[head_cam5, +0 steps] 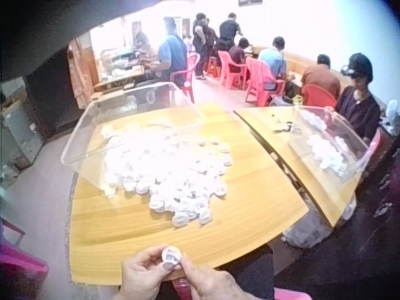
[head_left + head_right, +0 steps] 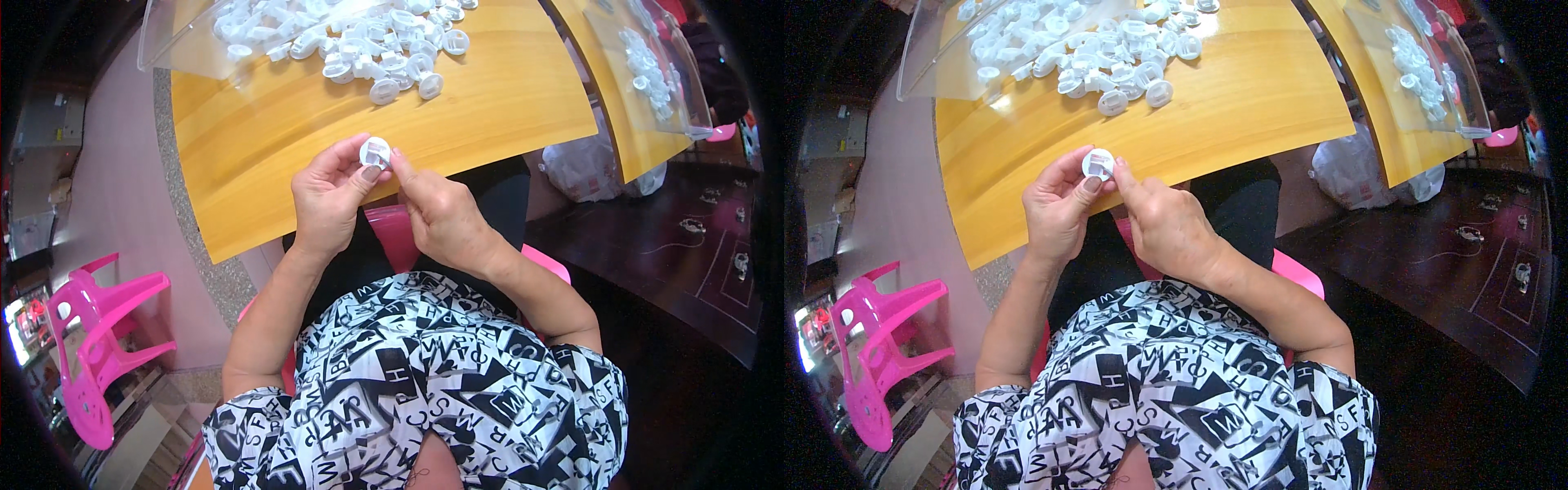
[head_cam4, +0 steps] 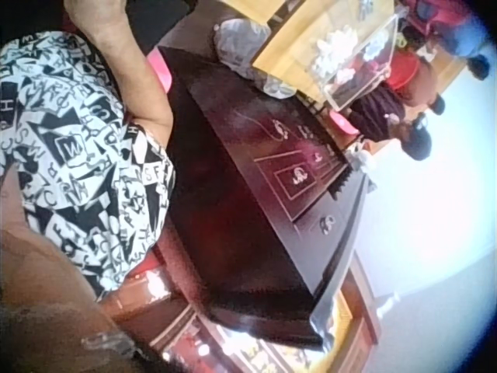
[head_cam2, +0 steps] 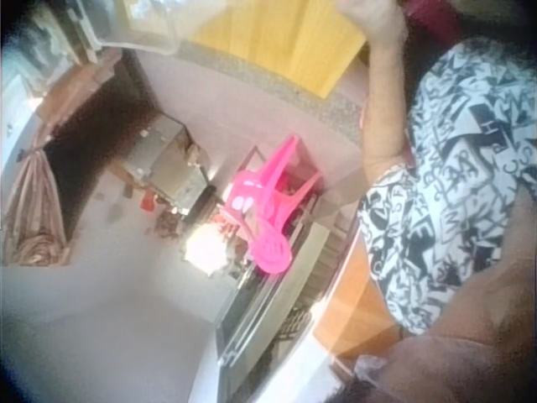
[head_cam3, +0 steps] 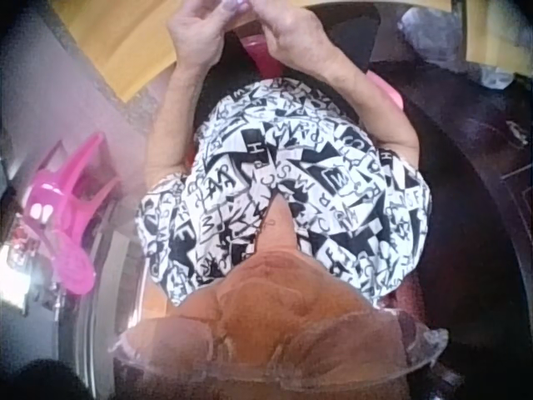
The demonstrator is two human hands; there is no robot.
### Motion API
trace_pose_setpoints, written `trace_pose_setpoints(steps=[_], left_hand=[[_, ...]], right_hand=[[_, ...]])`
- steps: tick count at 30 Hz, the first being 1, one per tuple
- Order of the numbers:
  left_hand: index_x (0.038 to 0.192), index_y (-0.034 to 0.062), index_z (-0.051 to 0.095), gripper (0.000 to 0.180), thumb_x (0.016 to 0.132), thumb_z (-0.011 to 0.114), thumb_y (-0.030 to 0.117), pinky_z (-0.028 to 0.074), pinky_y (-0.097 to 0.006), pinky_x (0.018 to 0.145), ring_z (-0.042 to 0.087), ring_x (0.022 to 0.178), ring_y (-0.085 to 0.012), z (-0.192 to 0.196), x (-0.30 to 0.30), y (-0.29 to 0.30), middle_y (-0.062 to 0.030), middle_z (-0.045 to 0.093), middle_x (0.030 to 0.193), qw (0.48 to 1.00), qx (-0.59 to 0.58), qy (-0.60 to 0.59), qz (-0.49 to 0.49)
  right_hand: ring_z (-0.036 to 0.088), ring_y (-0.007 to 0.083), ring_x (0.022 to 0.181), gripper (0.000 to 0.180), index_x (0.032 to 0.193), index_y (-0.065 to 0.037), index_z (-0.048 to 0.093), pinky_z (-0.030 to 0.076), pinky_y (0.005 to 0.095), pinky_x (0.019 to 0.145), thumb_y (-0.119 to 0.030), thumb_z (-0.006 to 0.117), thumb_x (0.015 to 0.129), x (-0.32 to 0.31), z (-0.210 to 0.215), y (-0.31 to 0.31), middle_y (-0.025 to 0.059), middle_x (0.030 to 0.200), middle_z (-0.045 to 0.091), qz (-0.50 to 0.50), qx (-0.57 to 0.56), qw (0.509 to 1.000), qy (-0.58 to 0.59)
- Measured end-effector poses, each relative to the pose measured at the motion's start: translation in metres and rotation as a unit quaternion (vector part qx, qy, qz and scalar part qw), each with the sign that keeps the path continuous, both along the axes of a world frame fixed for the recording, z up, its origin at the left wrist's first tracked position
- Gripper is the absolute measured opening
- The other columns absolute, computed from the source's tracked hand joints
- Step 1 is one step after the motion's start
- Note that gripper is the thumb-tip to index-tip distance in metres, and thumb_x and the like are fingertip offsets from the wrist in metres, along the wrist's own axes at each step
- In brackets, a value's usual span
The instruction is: The person trims white plastic components one by one using a small metal tool and places them into a plastic container.
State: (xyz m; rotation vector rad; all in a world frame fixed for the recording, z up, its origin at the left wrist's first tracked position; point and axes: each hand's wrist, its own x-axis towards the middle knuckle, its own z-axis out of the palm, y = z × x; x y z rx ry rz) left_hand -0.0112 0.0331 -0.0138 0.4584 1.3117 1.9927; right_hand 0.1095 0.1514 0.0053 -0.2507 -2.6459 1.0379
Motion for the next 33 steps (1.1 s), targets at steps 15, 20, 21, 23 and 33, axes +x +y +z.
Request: trace_pose_setpoints(steps=[15, 20, 21, 23, 33], left_hand=[[0.117, -0.0044, 0.058, 0.032, 0.085, 0.058, -0.011, 0.056, -0.03, 0.085, 0.063, 0.097, -0.0181, 0.001, 0.007, 0.001, -0.0111, 0.062, 0.109, 0.989, -0.076, 0.124, -0.016], [0.114, -0.0067, 0.057, 0.028, 0.087, 0.058, -0.009, 0.055, -0.031, 0.085, 0.064, 0.096, -0.0183, 0.006, 0.003, 0.001, -0.0115, 0.063, 0.106, 0.995, -0.06, 0.071, -0.029], [0.113, -0.0072, 0.057, 0.026, 0.088, 0.058, -0.008, 0.055, -0.031, 0.085, 0.064, 0.095, -0.0185, 0.005, 0.002, 0.001, -0.0117, 0.064, 0.104, 0.998, -0.034, 0.044, -0.025], [0.114, -0.0074, 0.057, 0.025, 0.089, 0.058, -0.004, 0.055, -0.031, 0.083, 0.064, 0.093, -0.0188, 0.006, -0.005, -0.003, -0.0122, 0.064, 0.103, 0.998, -0.028, 0.007, -0.047], [0.126, -0.0039, 0.054, 0.033, 0.096, 0.054, 0.01, 0.056, -0.032, 0.081, 0.065, 0.09, -0.0211, 0.002, -0.016, -0.01, -0.0152, 0.063, 0.108, 0.985, 0.022, -0.11, -0.128]], right_hand=[[0.065, 0.0269, 0.064, 0.046, 0.12, 0.008, 0.052, 0.051, 0.0368, 0.052, -0.006, 0.058, 0.078, -0.01, 0.059, 0.002, 0.0139, 0.072, 0.06, 0.058, 0.258, 0.938, -0.226], [0.064, 0.0282, 0.065, 0.045, 0.119, 0.009, 0.052, 0.05, 0.0377, 0.051, -0.006, 0.058, 0.077, -0.01, 0.064, 0.005, 0.0143, 0.074, 0.06, 0.09, 0.287, 0.929, -0.214], [0.064, 0.0285, 0.065, 0.046, 0.121, 0.006, 0.052, 0.05, 0.0379, 0.052, -0.005, 0.058, 0.077, -0.009, 0.061, 0.006, 0.014, 0.075, 0.06, 0.076, 0.293, 0.93, -0.209], [0.063, 0.0291, 0.065, 0.046, 0.122, 0.003, 0.053, 0.05, 0.038, 0.053, -0.004, 0.058, 0.077, -0.007, 0.065, 0.018, 0.0134, 0.075, 0.059, 0.081, 0.256, 0.944, -0.19], [0.059, 0.0281, 0.06, 0.041, 0.117, -0.004, 0.061, 0.047, 0.0375, 0.052, -0.002, 0.061, 0.076, 0.003, 0.057, 0.031, 0.0105, 0.068, 0.054, 0.047, 0.176, 0.979, -0.089]])
